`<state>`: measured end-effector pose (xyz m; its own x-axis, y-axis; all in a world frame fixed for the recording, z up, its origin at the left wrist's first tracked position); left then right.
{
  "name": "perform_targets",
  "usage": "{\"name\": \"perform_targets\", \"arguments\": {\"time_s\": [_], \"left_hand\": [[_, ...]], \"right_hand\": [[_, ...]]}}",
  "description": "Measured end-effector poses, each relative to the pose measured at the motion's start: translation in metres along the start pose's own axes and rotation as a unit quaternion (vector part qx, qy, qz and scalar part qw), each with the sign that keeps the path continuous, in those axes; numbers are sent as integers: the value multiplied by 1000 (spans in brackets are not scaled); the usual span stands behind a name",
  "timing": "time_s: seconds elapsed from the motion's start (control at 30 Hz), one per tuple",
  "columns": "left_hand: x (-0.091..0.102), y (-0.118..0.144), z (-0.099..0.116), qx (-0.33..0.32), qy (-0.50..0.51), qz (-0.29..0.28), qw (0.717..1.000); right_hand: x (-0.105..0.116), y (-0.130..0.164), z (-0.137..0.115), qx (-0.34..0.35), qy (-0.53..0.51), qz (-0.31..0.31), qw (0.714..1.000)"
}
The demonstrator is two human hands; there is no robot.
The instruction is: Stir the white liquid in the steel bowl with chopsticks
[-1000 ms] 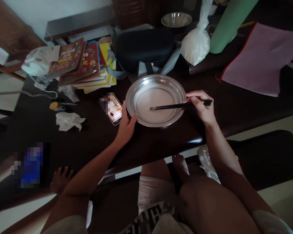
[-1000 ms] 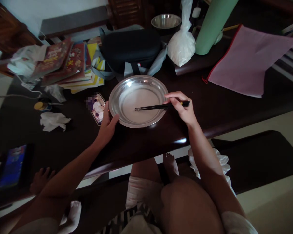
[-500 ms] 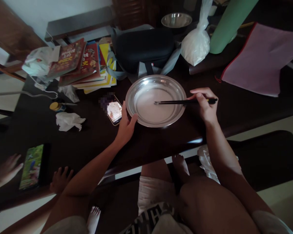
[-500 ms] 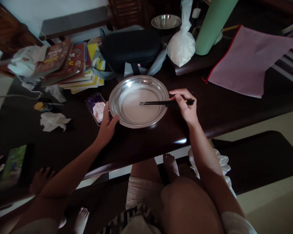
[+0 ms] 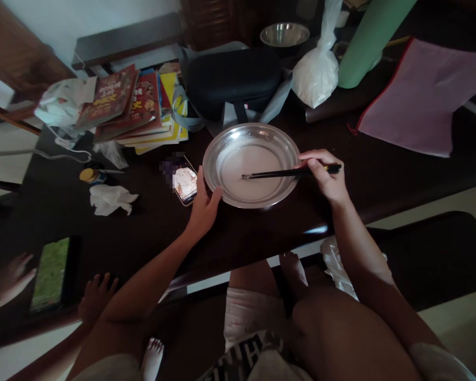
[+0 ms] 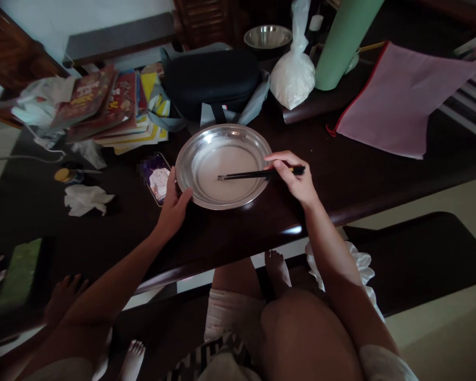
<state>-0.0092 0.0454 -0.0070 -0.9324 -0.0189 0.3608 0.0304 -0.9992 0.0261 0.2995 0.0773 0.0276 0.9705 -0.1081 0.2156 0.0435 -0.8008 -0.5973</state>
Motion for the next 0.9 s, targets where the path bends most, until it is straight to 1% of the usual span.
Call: {"name": "perform_targets", "arguments": {"time_s": [0.03,0.1,0.17,0.2,0.27,0.33,0.4,0.5,0.63,0.7,0.8,0.9], "left_hand": [[0,0,-1,1,-2,1,1000],[0,1,-1,0,-8,8,1000],[1,3,2,-12,-18,20,1000],[2,4,4,-20,-25,25,999],[2,6,11,-39,-46,30,998],[2,9,17,-59,-75,31,995],[2,11,23,-75,-112,32,990],[1,13,28,-73,-179,43,980],[0,15,31,-62,-237,50,968],[0,15,31,-60,-247,48,966],[0,15,30,-69,-233,51,969],[0,15,29,-79,-230,49,969]], "right_hand": [[0,0,-1,6,14,-1,1000],[3,0,-1,8,28,24,999],[6,0,0,-4,14,48,999],[6,1,1,-9,2,48,999],[3,1,1,-9,-15,22,1000],[0,0,-1,3,-9,-2,1000],[1,0,-2,11,5,10,1000],[5,1,-2,4,3,41,999],[1,1,-1,6,-9,8,1000],[3,1,-1,10,-4,20,1000],[6,1,0,8,-7,53,999],[3,1,-1,8,-19,35,999]]}}
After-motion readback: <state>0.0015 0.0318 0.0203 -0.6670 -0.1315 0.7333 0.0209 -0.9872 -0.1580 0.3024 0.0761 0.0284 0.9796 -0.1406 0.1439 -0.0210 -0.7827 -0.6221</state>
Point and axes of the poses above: each hand's wrist, its own y-axis away from the middle knuckle, its own x-axis out of the back of the hand, z = x × y, the point moved 5 cm from there along -y, towards the middle knuckle, and after that the axes turned 8 degrees about x, right-handed, at the moved point
